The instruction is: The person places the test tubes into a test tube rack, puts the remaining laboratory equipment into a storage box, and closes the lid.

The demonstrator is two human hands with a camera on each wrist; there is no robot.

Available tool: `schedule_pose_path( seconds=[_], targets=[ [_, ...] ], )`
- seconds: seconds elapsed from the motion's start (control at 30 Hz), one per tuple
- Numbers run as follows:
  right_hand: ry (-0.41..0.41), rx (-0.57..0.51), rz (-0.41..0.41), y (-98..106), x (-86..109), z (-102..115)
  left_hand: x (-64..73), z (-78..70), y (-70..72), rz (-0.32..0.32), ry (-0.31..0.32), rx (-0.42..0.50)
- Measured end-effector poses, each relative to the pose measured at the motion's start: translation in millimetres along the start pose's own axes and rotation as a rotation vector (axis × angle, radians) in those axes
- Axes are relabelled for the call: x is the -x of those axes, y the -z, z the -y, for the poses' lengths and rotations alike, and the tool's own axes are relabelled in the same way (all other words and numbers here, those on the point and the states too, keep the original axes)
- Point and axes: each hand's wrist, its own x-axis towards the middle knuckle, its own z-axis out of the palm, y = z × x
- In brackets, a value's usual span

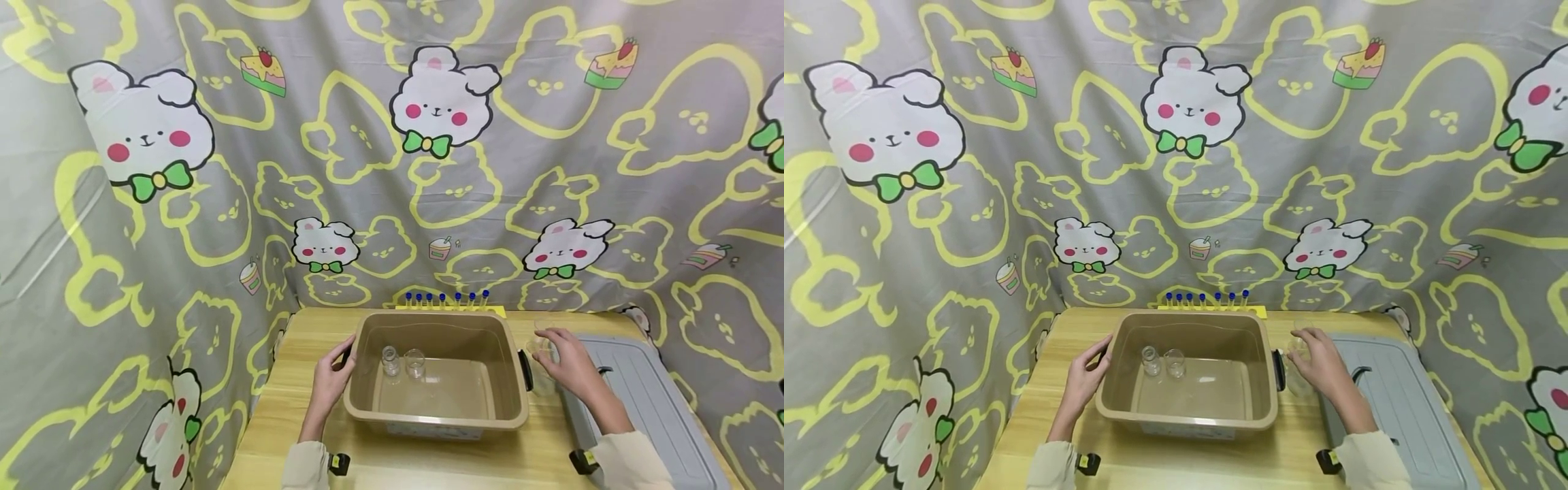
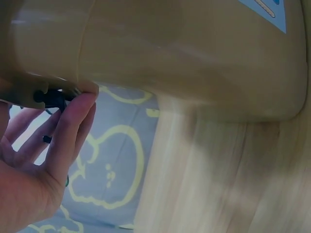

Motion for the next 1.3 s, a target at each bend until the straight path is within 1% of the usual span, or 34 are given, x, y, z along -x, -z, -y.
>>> schedule_pose_path(
  seconds=[0.1,0.23,0.33,0.47,0.57,0.67,0.8,0.93,1.1,1.3],
  targets=[
    [-0.034,0.018,0.031,-6,7.4,-8,3.7,-12.9,1.1,0.003,-0.003,-0.005],
    [-0.087,0.034,0.102,-12,13.8,-16,8.7,-32.3,3.1,0.006,-0.018,-0.012],
    [-0.107,0.045,0.137,-15,17.1,-21,9.2,-37.1,2.3,-0.005,-0.035,-0.006],
    [-0.133,0.056,0.169,-17,21.5,-25,7.9,-36.7,0.2,-0.017,-0.047,0.003],
    [-0.168,0.061,0.188,-19,23.9,-25,7.9,-36.2,0.0,-0.020,-0.049,-0.001],
    [-0.186,0.059,0.195,-21,24.4,-26,8.5,-35.7,0.0,-0.030,-0.054,-0.006],
    [-0.186,0.054,0.200,-24,23.1,-29,9.1,-35.5,0.1,-0.039,-0.061,-0.008],
    [-0.191,0.053,0.221,-24,22.0,-30,9.2,-35.0,0.1,-0.035,-0.069,-0.004],
    [-0.195,0.058,0.249,-24,18.8,-31,9.0,-33.1,0.3,-0.036,-0.064,0.001],
    [-0.205,0.063,0.254,-22,17.3,-30,8.9,-32.2,0.3,-0.040,-0.066,0.007]
  ],
)
